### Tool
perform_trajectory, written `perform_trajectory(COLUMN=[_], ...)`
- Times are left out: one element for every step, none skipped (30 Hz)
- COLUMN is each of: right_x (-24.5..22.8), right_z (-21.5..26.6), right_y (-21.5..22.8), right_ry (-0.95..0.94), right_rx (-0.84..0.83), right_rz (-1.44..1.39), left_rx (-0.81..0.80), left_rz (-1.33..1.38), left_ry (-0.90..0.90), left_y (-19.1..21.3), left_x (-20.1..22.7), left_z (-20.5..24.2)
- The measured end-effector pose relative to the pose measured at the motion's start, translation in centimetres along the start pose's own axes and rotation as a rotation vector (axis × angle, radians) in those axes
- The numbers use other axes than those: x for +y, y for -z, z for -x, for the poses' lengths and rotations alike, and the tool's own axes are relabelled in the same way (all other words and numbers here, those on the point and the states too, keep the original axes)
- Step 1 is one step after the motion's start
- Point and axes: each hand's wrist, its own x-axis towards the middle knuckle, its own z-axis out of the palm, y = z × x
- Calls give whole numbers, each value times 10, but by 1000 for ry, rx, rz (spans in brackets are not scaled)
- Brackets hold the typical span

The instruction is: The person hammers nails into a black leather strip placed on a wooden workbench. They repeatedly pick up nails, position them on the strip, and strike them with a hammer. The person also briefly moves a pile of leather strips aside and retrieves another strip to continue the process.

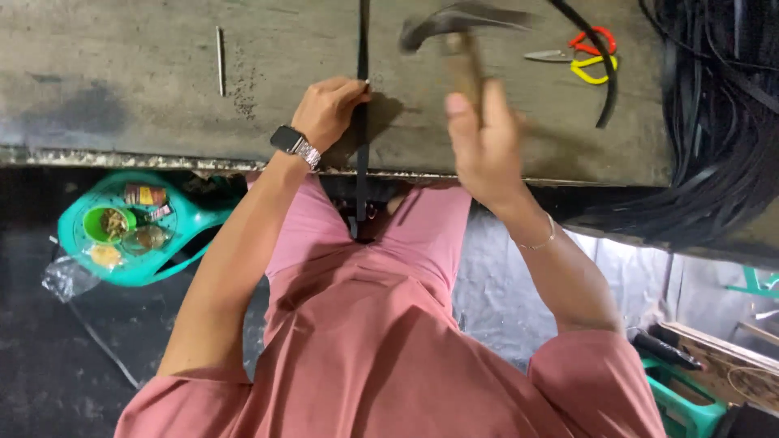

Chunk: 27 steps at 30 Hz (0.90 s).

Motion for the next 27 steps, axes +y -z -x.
perform_trajectory(right_x=[-10, -20, -18, -15, -13, -2, 10, 22, 28, 34, 40, 43, 46, 49, 58, 66, 73, 91, 110, 129, 123, 117, 112, 121, 130, 140, 132], right_z=[0, 0, -6, -12, -17, -12, -6, 0, 2, 4, 6, 6, 6, 6, 2, -3, -8, -17, -23, -30, -32, -34, -41, -43, -43, -42, -43], right_y=[5, 11, 6, 0, -6, -18, -29, -41, -44, -48, -51, -49, -49, -48, -47, -45, -45, -48, -50, -52, -57, -62, -63, -80, -96, -113, -123], right_ry=[116, 228, 235, 456, 678, 680, 524, 357, 361, 234, 103, 102, 100, 99, 100, 30, -39, -36, 15, 66, 64, -53, -167, -166, 89, 344, 343], right_rx=[145, 290, 293, 416, 535, 535, 356, 177, 176, 60, -51, -47, -6, 35, 41, 98, 149, 149, 221, 290, 293, 186, 87, 100, 136, 168, 167], right_rz=[-268, -538, -537, -686, -833, -835, -475, -121, -123, -105, -82, -79, -81, -83, -82, 11, 101, 100, 348, 595, 597, 651, 705, 711, 638, 557, 558], left_rx=[-8, -16, -12, 11, 31, 32, 26, 21, 23, 18, 11, 12, 13, 13, 13, 19, 26, 27, 20, 13, 12, 1, -3, 4, -3, -9, -9], left_rz=[1, 2, 0, -22, -44, -47, -48, -48, -52, -65, -71, -68, -52, -36, -36, -34, -34, -36, -32, -28, -26, -45, -63, -61, -56, -52, -51], left_ry=[5, 10, 5, 12, 24, 23, 20, 16, 17, 13, 4, 0, 14, 28, 22, 30, 44, 44, 39, 35, 33, 38, 34, 22, 28, 33, 33], left_y=[2, 5, 4, 2, 2, 2, 0, -1, -3, -5, -8, -6, -1, 4, 1, -2, -3, 1, 3, 6, 3, 1, -3, -3, -3, -4, -5], left_x=[-1, -1, -1, -1, -1, -3, -5, -7, -9, -11, -14, -10, -5, 1, -1, -3, -5, -4, -1, 2, -2, -5, -10, -12, -11, -11, -12], left_z=[0, 0, 0, 0, 2, 3, 4, 5, 5, 6, 4, 0, 1, 2, 2, 3, 6, 4, 3, 2, 5, 9, 6, 4, 7, 9, 9])
